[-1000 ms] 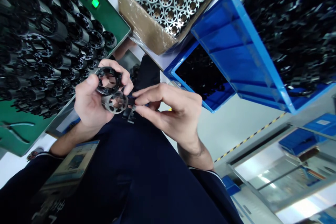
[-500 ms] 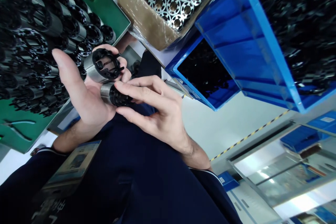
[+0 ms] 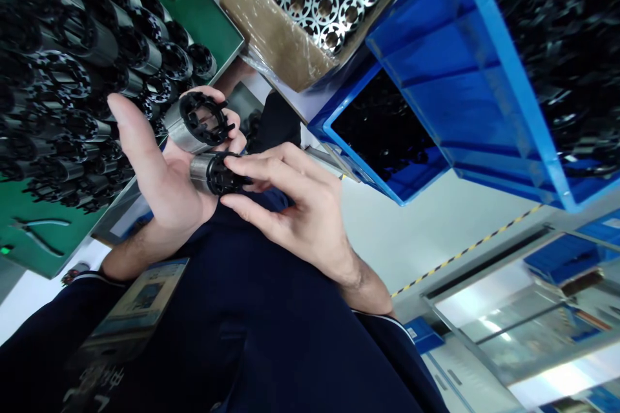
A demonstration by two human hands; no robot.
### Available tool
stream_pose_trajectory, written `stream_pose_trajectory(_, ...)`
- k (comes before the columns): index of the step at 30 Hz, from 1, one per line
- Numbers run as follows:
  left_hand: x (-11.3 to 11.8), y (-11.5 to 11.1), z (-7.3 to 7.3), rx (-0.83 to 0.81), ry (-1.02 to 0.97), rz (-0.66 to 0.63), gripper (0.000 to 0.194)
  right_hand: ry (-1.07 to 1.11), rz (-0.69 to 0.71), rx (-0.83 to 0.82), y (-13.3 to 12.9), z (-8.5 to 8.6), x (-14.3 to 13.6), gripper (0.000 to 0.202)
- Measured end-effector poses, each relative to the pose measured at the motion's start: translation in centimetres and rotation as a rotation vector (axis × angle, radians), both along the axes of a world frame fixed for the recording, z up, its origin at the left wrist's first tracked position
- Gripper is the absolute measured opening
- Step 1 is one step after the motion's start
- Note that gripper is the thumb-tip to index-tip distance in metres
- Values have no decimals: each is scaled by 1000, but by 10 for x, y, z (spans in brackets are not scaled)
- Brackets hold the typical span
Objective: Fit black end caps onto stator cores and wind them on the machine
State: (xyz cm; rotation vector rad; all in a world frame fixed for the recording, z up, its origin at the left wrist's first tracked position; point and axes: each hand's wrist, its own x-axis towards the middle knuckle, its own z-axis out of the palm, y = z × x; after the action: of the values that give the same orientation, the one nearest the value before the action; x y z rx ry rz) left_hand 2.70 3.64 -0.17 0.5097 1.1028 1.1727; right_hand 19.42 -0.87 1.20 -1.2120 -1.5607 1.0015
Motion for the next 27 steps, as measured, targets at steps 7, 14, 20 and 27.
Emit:
stream_pose_trajectory(7, 0, -3, -3, -24, -67, 62, 62, -173, -7, 83, -12, -4, -9, 54)
stream_pose_trajectory(14, 1, -7, 5, 49, -29, -10, 49, -120, -43, 126, -5, -1, -9, 45)
stream_pose_trajectory(20, 3, -10, 10, 79, 14, -13, 50, -87, -22, 79, -11, -3, -5, 42)
stream_pose_trajectory(27, 8, -10, 9, 72, -2, 69, 40, -59, -77, 167, -13, -21, -19, 43)
